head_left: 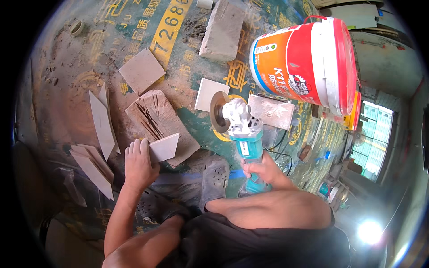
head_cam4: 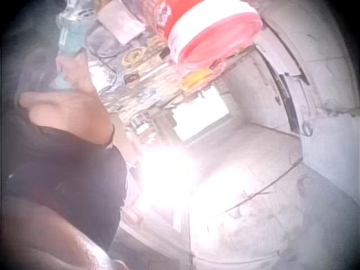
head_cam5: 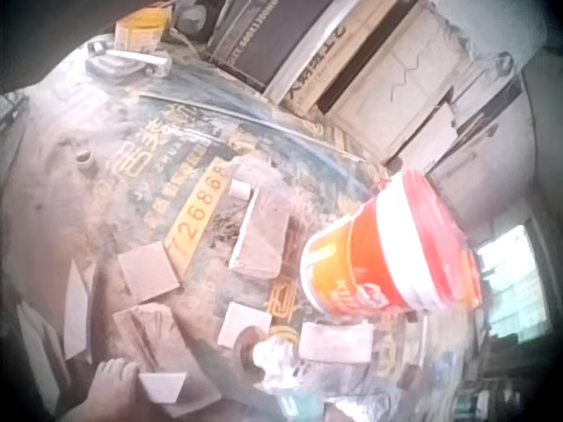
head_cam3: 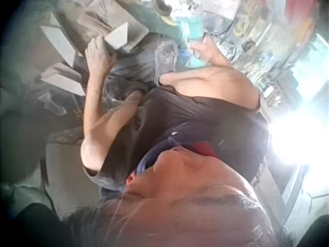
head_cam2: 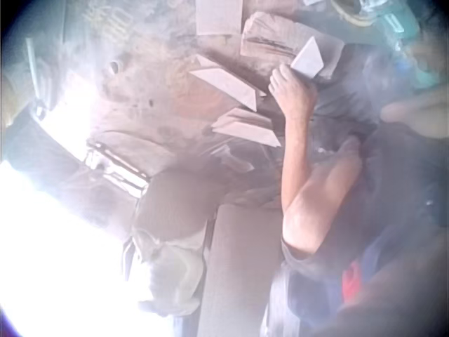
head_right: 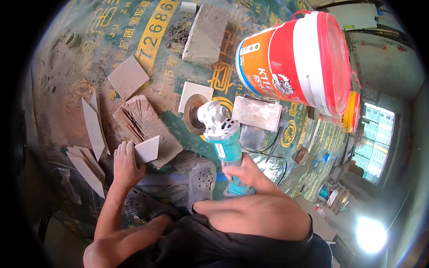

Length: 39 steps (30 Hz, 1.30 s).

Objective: The person cuts several tile pieces using a circular saw and then uses a handheld angle grinder to shape another tile piece.

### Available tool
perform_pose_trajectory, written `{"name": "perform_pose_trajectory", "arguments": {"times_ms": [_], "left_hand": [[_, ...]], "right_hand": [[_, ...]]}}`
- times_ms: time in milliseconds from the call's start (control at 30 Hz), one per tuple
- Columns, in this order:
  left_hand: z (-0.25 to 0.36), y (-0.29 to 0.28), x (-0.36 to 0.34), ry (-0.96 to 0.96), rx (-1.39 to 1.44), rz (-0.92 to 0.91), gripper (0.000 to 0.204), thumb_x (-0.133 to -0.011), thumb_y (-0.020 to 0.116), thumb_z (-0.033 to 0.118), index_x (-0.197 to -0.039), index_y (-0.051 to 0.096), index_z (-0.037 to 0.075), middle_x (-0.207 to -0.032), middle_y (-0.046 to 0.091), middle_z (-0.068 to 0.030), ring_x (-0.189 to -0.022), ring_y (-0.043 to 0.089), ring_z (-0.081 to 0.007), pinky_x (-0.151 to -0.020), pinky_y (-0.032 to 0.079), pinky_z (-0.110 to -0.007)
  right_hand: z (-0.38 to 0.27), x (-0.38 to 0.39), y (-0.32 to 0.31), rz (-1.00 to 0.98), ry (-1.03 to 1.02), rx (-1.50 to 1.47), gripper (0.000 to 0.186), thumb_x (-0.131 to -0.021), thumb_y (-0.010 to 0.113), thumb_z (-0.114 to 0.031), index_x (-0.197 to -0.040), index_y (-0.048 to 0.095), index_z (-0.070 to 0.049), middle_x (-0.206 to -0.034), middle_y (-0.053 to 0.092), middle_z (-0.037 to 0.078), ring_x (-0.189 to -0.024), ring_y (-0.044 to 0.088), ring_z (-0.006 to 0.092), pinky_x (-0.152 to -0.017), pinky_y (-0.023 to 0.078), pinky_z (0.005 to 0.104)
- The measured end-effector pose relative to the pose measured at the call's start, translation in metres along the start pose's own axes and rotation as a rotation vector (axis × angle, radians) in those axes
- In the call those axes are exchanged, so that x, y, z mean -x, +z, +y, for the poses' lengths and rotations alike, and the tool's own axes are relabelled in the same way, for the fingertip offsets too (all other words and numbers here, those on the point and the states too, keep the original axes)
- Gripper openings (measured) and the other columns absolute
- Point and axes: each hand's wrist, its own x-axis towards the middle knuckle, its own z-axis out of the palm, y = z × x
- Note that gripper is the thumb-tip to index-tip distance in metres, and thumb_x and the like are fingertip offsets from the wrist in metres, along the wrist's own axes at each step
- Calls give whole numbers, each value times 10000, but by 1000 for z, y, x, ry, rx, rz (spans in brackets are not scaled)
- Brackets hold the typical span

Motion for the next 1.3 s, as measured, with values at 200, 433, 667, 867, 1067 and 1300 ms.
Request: {"name": "perform_pose_trajectory", "arguments": {"times_ms": [200, 433, 667, 867, 1067, 1300], "left_hand": [[1, -5, 0, -36, 29, -37, 584, -618, 687, 98, -1156, 497, -22, -1007, 506, -182, -980, 518, -368, -842, 415, -457], [1, -3, 4, -14, 144, 13, 617, -607, 645, 63, -1187, 459, -38, -1055, 492, -220, -1029, 500, -418, -907, 392, -489], [4, -3, 3, -64, 114, -26, 566, -622, 622, 68, -1158, 482, -49, -1019, 506, -216, -996, 524, -413, -875, 409, -481], [-8, -5, -2, -1, 183, -57, 417, -615, 602, 78, -992, 450, -15, -966, 516, -230, -946, 526, -439, -832, 430, -486], [-12, -7, 0, -23, 203, -130, 468, -603, 611, 78, -1026, 443, -30, -993, 504, -247, -973, 506, -462, -863, 425, -494], [-10, -8, -2, -30, 222, -146, 476, -604, 624, 76, -1029, 436, -28, -1004, 502, -248, -981, 501, -467, -875, 419, -499]], "right_hand": [[1, -8, -30, -219, 36, -291, 364, -728, 748, -132, -1039, 616, 3, -809, 615, 79, -638, 589, 177, -605, 487, 323], [-7, -6, -5, -155, -15, -17, 276, -780, 745, -153, -985, 632, -6, -859, 661, 88, -703, 630, 180, -666, 517, 345], [4, 10, 14, 15, 127, 487, 343, -784, 781, -217, -1006, 678, 24, -910, 710, 92, -807, 655, 161, -756, 526, 353], [19, 11, 13, -19, 1, 668, 410, -759, 793, -183, -1091, 678, 28, -953, 743, 158, -916, 706, 181, -819, 537, 361], [-5, -1, 38, -106, -10, 757, 393, -742, 787, -129, -1098, 684, 3, -929, 738, 137, -849, 677, 152, -798, 532, 349], [5, -7, 34, -152, -1, 742, 429, -739, 757, -135, -1135, 663, -1, -935, 735, 169, -895, 715, 217, -812, 537, 365]]}}
